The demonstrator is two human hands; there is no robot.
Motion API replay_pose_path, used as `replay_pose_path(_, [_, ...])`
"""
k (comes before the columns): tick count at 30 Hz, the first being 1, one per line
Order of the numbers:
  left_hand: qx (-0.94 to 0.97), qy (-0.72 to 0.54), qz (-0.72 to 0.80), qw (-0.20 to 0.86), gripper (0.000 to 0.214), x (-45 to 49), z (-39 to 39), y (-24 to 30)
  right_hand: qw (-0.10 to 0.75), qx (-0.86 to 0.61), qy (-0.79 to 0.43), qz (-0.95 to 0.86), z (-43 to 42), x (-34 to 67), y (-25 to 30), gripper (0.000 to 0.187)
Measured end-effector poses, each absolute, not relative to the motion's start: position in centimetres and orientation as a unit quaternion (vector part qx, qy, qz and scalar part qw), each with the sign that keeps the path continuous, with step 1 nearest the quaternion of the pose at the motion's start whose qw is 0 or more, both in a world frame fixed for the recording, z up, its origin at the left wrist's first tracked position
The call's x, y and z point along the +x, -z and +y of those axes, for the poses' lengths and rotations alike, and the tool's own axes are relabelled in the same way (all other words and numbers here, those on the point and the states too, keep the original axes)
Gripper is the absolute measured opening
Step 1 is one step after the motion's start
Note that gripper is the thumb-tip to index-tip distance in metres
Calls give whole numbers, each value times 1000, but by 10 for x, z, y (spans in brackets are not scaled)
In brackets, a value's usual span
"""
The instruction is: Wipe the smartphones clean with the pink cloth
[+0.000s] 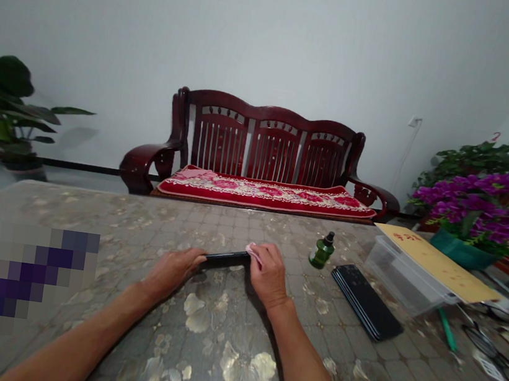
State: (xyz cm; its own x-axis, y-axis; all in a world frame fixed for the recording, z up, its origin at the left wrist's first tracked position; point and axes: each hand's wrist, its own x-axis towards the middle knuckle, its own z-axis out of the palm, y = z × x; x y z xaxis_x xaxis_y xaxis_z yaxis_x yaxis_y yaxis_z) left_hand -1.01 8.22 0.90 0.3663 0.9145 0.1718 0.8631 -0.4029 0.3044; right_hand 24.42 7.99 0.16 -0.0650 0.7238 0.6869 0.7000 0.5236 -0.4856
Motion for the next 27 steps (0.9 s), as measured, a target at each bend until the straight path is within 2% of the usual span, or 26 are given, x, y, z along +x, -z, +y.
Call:
replay_pose_path(3, [809,-199,542,109,30,-14,85,-6,498,-466,-55,-729,84,244,-5,21])
replay_pose_path(9, [773,-272,549,163,35,-17,88,-4,475,-494,-151,-712,94,238,-4,25])
replay_pose_path(17, [738,-315,570,177,37,-17,93,3,491,-496,-264,-665,103,238,2,24])
replay_pose_path(19, [749,-302,568,161,46,-16,93,5,502,-489,-290,-652,107,240,5,26])
replay_pose_path(23, [795,-302,498,173,76,-15,94,10,510,-499,-306,-631,116,244,13,29])
replay_pose_path(27, [809,-295,461,215,84,-15,95,14,506,-512,-320,-616,119,246,18,29])
